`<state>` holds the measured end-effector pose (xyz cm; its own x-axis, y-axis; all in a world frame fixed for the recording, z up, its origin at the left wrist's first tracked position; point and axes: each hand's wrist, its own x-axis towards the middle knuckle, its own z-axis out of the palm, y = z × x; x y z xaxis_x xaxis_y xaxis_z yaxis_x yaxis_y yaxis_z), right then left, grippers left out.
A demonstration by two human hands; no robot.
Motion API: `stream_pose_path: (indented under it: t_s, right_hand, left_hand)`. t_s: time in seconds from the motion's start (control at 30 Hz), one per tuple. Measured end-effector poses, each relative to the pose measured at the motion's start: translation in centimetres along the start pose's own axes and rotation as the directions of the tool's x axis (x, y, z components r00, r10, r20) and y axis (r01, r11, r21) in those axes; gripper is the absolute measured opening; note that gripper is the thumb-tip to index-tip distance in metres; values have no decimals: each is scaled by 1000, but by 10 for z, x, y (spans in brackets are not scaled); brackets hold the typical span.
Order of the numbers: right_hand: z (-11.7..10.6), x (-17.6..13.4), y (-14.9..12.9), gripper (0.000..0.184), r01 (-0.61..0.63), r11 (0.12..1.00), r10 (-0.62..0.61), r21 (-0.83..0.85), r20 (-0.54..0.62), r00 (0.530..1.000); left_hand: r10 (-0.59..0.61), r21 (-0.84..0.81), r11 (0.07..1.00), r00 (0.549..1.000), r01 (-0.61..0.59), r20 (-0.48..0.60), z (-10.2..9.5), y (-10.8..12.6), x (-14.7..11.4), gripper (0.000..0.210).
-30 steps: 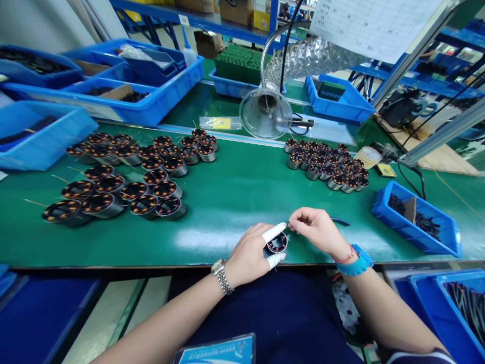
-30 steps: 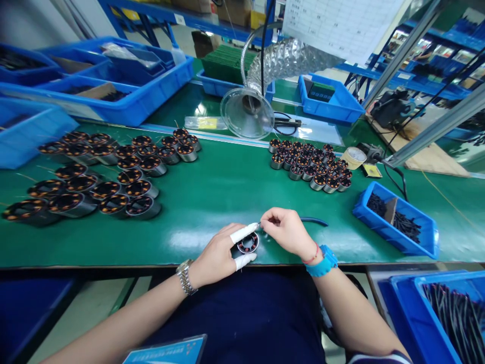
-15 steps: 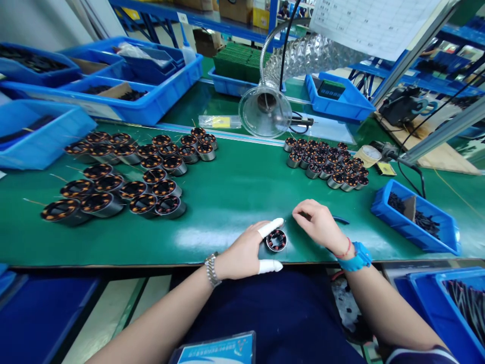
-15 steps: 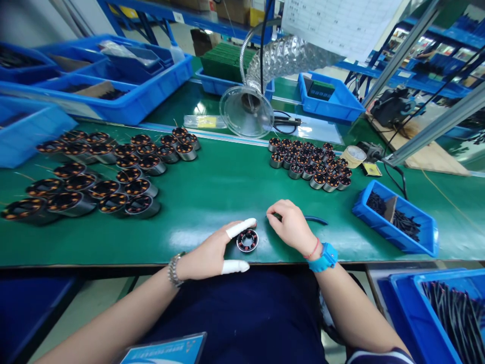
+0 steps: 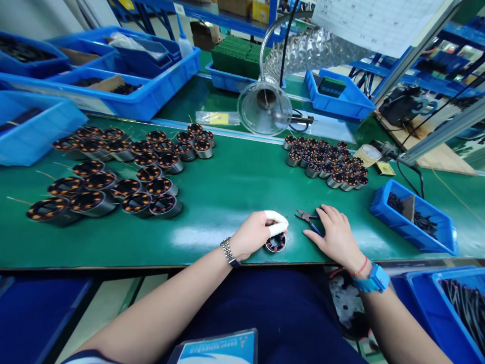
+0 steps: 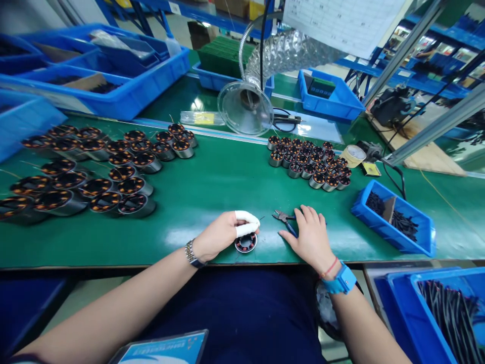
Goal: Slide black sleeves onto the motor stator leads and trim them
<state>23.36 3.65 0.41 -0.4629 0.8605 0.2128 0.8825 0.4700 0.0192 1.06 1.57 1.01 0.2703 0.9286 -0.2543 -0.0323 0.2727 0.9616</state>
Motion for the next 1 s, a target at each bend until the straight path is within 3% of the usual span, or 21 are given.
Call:
stream_pose_path:
  t_s: [0.17, 0.4, 0.5, 0.67, 1.0]
  right_hand:
    - [6, -9, -1, 44, -45, 993, 46, -112, 1, 999]
    - [-20, -15, -27, 35, 24, 978, -28, 205, 16, 999]
    - [-24, -18, -44, 33, 62, 966, -77, 249, 51, 996]
    - [-20, -18, -47, 37, 77, 981, -75, 180, -19, 997]
    - [-27, -18, -45, 35, 119, 988, -118, 101, -10, 993]
  left_hand:
    - [11, 46, 999, 998, -8, -66, 0, 1, -1, 15]
    - [34, 29, 999, 991, -31, -126, 2, -2, -3, 17]
    - [44, 20, 999, 992, -41, -122, 0, -2, -4, 15]
    - [51, 18, 999, 993, -49, -110, 0, -2, -6, 16]
    - [60, 24, 998, 992, -58, -115, 1, -5, -6, 15]
